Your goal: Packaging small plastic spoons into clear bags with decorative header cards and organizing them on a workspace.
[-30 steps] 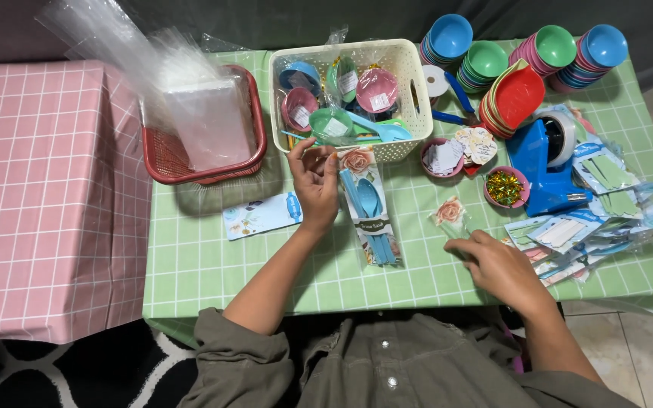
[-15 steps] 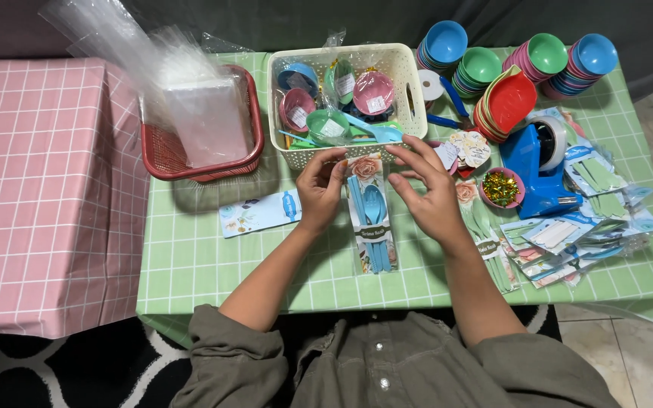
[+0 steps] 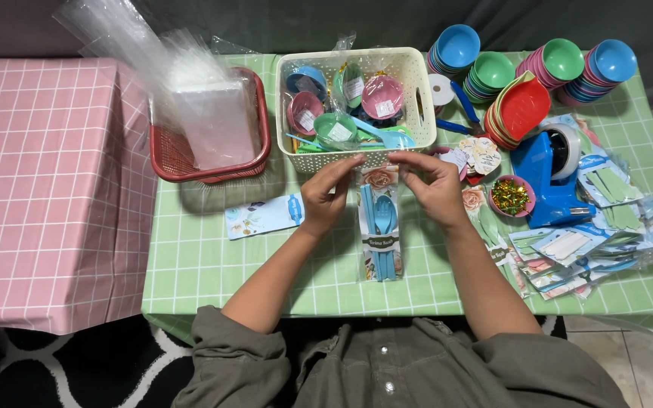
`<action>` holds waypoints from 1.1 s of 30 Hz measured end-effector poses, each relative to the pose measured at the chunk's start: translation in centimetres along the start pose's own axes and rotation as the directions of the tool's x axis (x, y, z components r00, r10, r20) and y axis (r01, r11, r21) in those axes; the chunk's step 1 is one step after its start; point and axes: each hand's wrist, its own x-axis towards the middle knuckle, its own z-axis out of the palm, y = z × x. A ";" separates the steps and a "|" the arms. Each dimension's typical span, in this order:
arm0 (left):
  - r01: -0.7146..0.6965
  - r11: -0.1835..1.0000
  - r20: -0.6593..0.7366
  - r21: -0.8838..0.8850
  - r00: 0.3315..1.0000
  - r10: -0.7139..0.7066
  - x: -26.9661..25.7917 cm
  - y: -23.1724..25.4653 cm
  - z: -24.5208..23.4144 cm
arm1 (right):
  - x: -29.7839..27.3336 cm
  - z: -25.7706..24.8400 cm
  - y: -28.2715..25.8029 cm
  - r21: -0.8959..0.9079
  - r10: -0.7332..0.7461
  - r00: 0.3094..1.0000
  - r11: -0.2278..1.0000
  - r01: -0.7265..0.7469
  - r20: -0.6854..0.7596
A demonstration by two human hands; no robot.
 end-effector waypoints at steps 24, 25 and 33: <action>0.327 0.932 0.258 -0.154 0.924 -0.282 0.0 -1.6 -1.0 | -0.1 -1.7 0.6 -0.161 0.161 0.975 0.978 -0.136 0.155; 0.328 0.932 0.259 -0.154 0.924 -0.282 0.0 -1.4 -1.0 | -0.2 -1.7 0.5 -0.161 0.161 0.975 0.977 -0.136 0.153; 0.685 0.713 0.393 -0.149 0.703 -0.593 -1.8 -2.7 -0.4 | -0.4 -2.1 2.0 -0.320 0.296 0.955 0.905 -0.281 -0.003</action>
